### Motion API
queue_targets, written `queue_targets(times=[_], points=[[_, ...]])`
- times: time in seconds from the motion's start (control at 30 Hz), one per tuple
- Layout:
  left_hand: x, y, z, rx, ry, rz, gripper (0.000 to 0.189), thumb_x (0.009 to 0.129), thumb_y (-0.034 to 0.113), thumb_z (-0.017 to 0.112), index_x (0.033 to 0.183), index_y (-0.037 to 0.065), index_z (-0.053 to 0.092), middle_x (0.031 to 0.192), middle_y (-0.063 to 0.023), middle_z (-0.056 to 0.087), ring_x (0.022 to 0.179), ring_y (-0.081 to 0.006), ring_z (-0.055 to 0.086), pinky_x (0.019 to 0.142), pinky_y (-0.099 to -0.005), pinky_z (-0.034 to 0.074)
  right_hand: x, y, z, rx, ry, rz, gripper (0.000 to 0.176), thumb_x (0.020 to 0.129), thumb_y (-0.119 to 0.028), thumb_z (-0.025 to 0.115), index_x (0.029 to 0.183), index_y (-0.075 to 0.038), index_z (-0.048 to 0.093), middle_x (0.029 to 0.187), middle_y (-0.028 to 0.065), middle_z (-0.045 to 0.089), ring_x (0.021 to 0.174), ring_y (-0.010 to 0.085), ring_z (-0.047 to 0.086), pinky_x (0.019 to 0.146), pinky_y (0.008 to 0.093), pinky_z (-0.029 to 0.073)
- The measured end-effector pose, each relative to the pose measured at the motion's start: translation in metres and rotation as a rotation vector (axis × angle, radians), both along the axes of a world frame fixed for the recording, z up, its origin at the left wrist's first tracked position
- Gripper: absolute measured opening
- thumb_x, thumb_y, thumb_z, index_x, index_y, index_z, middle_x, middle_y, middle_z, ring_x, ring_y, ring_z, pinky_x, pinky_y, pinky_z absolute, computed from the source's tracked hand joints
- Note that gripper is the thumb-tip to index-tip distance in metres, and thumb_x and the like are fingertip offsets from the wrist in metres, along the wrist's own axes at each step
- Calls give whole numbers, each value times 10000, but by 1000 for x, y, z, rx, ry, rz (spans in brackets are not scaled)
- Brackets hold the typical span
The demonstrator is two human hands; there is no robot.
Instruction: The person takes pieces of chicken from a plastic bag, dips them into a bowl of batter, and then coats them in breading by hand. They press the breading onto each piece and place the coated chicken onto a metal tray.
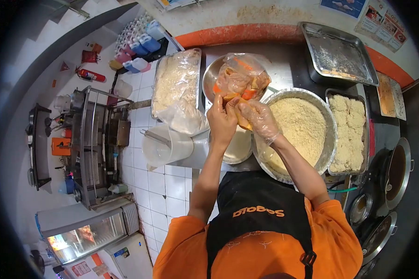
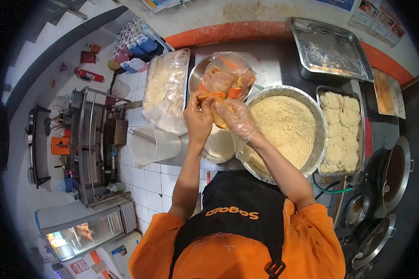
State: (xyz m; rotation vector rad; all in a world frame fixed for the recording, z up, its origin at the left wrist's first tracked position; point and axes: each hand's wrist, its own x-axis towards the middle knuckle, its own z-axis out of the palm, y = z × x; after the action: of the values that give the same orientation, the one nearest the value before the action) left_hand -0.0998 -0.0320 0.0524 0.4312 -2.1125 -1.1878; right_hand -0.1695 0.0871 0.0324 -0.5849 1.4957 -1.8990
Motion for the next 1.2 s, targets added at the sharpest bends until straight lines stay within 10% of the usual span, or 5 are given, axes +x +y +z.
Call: queue_targets(times=[0.13, 0.4, 0.73, 0.97, 1.2], points=[[13, 13, 2, -106, -33, 110, 196, 989, 146, 631, 1030, -25, 542, 828, -175, 674, 734, -231, 698, 623, -343, 527, 15, -6, 5, -35, -281, -164, 288, 1019, -306, 594, 950, -36, 664, 804, -27, 586, 742, 51, 546, 632, 260, 468], [32, 34, -13, -130, 40, 150, 208, 990, 145, 634, 1037, -26, 526, 835, -168, 682, 740, -232, 699, 620, -350, 535, 18, -8, -5, 252, 484, -372, 316, 1026, -247, 523, 876, 8, 632, 778, 273, 615, 719, 443, 630, 586, 445, 475], [52, 33, 3, 38, -75, 56, 190, 933, 126, 711, 1022, -29, 645, 847, -132, 708, 653, -202, 684, 562, -288, 523, 8, 26, -9, 285, 527, -297, 355, 1039, -325, 505, 974, -22, 678, 752, 217, 643, 694, 398, 656, 614, 416, 508], [71, 0, 9, -111, -341, -96, 170, 864, 4, 661, 1026, -7, 712, 922, -134, 724, 830, -237, 697, 721, -323, 539, -7, 78, -47, 121, -7, 109, 327, 1050, -263, 506, 1285, -44, 566, 1256, 107, 603, 1006, 189, 659, 798, 320, 594], [86, -28, -29, -263, -482, -69, 189, 831, 39, 655, 1008, 29, 721, 858, -134, 715, 817, -304, 680, 766, -395, 515, -30, 153, -26, 300, -29, -45, 353, 1018, -303, 571, 1242, -33, 606, 1013, 97, 701, 777, 163, 696, 622, 248, 578]])
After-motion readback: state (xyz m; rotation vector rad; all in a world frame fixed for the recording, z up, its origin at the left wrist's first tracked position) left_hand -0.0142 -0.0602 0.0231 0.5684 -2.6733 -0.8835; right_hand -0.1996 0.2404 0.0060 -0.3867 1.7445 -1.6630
